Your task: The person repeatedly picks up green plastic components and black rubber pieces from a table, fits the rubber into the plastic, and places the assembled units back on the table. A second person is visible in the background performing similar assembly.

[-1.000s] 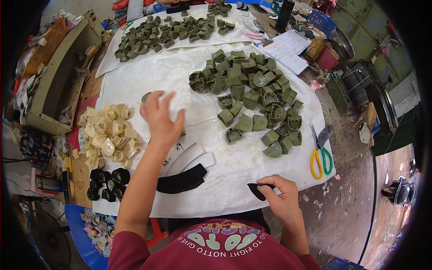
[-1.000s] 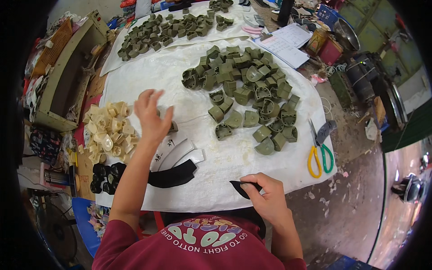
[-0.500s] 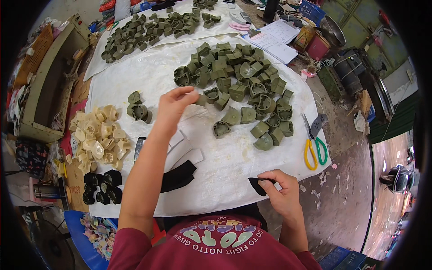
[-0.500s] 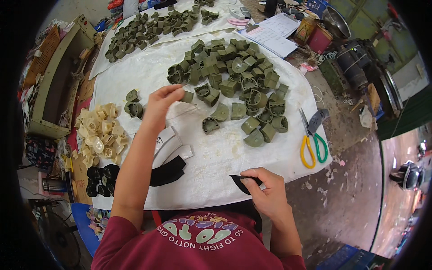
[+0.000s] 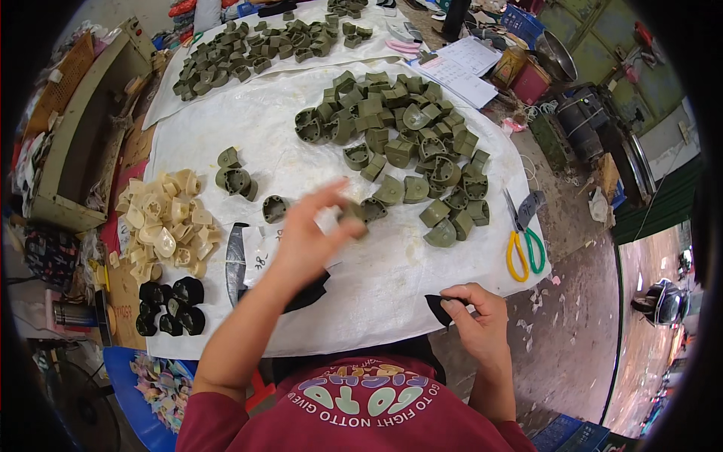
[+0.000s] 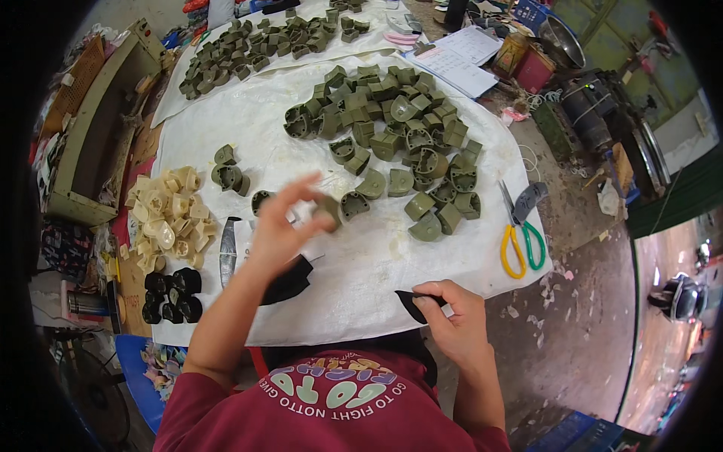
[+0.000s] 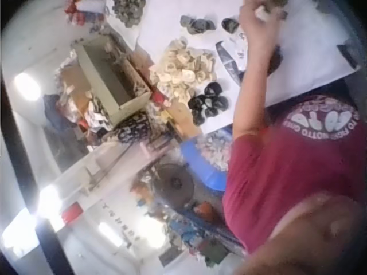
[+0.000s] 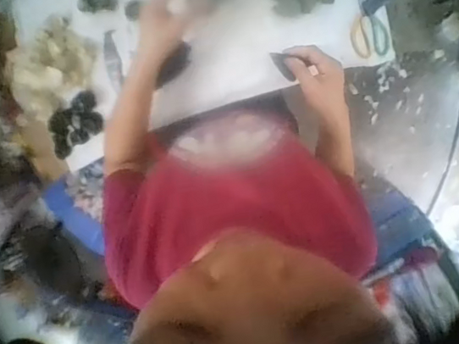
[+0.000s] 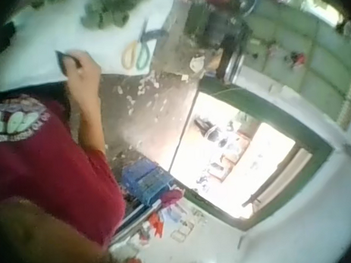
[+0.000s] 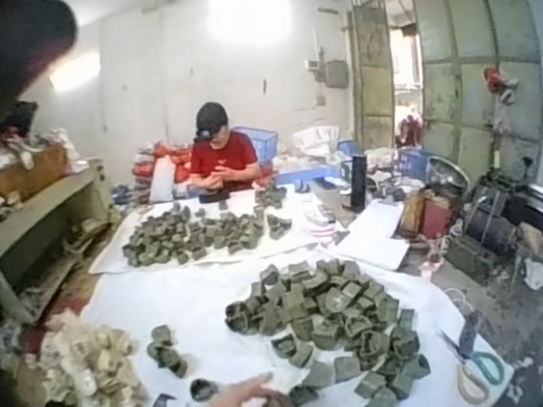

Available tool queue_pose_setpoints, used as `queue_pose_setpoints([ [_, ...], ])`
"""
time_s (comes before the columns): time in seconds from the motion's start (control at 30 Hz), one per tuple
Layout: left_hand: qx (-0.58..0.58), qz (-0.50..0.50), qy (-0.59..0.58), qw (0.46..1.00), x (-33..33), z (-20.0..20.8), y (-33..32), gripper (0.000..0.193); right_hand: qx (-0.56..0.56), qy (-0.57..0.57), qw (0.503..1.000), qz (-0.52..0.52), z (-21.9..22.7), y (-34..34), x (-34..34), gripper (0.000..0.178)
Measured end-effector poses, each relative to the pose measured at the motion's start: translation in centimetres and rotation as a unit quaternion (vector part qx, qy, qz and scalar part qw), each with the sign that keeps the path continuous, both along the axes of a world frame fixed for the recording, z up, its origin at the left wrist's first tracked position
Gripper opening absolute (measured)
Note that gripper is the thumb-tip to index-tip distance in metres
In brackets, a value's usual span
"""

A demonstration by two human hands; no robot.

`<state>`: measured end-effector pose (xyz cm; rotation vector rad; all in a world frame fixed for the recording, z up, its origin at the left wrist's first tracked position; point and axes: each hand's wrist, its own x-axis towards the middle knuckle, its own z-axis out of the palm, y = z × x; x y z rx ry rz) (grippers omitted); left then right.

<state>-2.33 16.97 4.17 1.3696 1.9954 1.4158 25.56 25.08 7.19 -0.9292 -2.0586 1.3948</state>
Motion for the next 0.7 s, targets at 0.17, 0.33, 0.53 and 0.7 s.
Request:
queue_pose_setpoints([
  [0.17,-0.096,-0.156,0.175,0.967,6.2,0.2,-3.6,0.065,-0.010,-0.011,1.000,-0.003,0.2,-0.2,-0.1,0.011],
  [0.33,0.066,-0.059,0.168,0.982,-0.2,9.4,-3.8,0.067,-0.018,0.008,1.000,-0.024,-0.3,-0.1,0.0,0.012],
  [0.53,-0.067,0.159,0.275,0.946,-11.2,9.4,-2.1,0.061,-0.027,-0.009,1.000,-0.007,0.0,-0.4,-0.6,0.011],
  [0.7,-0.169,0.169,0.354,0.904,-13.9,5.1,0.4,0.061,-0.036,-0.005,0.999,-0.008,-0.4,-0.4,-1.0,0.010],
])
